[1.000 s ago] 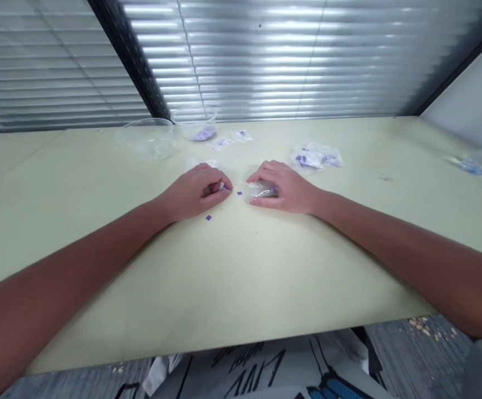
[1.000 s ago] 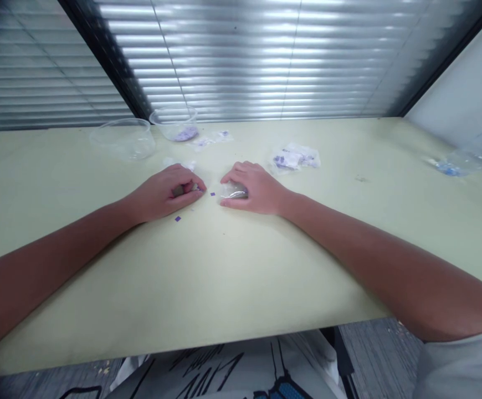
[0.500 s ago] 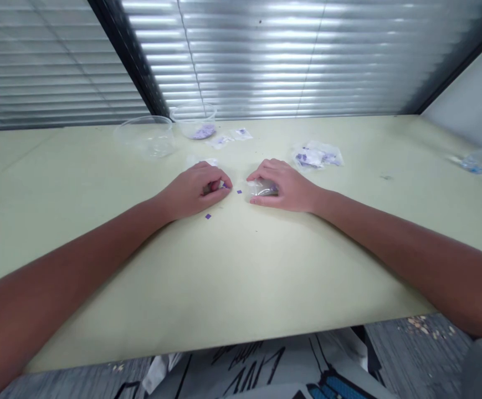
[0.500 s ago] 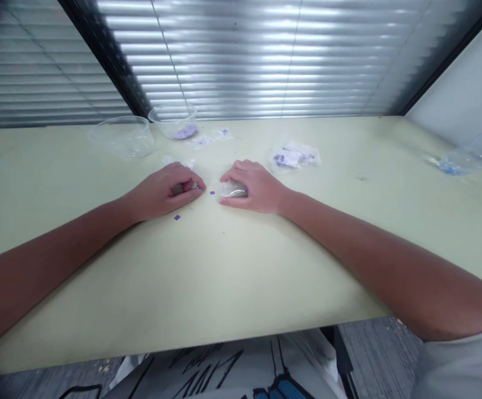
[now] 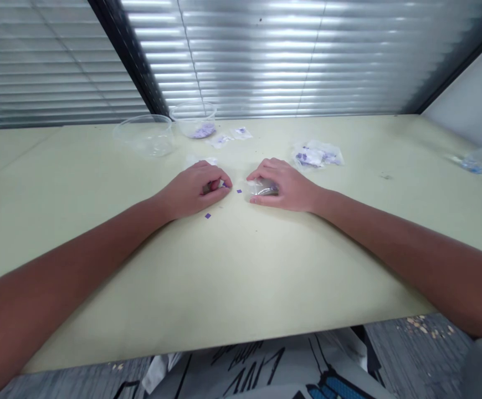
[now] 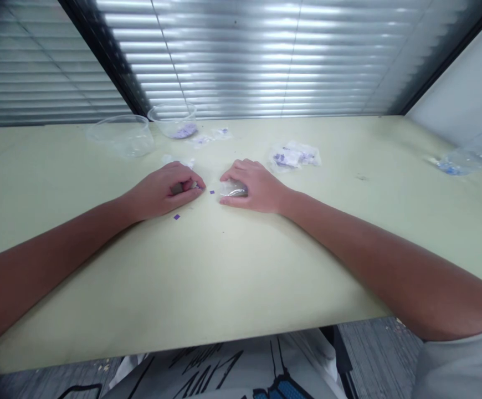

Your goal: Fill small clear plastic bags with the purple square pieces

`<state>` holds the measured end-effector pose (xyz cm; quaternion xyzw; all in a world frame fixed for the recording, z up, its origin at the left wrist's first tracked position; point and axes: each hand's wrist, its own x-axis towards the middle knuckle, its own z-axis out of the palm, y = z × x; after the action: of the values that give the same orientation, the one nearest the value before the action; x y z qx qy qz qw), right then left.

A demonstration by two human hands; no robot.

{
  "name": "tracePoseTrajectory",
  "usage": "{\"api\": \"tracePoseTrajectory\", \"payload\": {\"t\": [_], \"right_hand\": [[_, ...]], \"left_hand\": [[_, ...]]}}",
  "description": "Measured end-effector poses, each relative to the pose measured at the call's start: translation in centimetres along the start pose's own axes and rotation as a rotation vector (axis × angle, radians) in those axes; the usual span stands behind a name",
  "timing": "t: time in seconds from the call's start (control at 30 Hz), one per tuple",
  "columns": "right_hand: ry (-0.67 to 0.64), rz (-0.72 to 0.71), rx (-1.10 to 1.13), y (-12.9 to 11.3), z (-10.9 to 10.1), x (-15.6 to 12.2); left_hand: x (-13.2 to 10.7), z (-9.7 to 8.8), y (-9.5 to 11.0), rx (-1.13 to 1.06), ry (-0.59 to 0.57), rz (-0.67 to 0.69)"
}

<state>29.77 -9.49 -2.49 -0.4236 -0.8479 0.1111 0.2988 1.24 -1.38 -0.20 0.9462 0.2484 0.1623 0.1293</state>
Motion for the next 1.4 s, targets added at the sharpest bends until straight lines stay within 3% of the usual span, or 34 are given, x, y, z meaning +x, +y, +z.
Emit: {"api": "tracePoseTrajectory", "payload": {"t": [1.4], "right_hand": [[0.002, -0.004, -0.006, -0.12, -0.07, 0.03]], "left_hand": [[-0.02, -0.03, 0.01, -0.003, -0.003, 0.002]]}}
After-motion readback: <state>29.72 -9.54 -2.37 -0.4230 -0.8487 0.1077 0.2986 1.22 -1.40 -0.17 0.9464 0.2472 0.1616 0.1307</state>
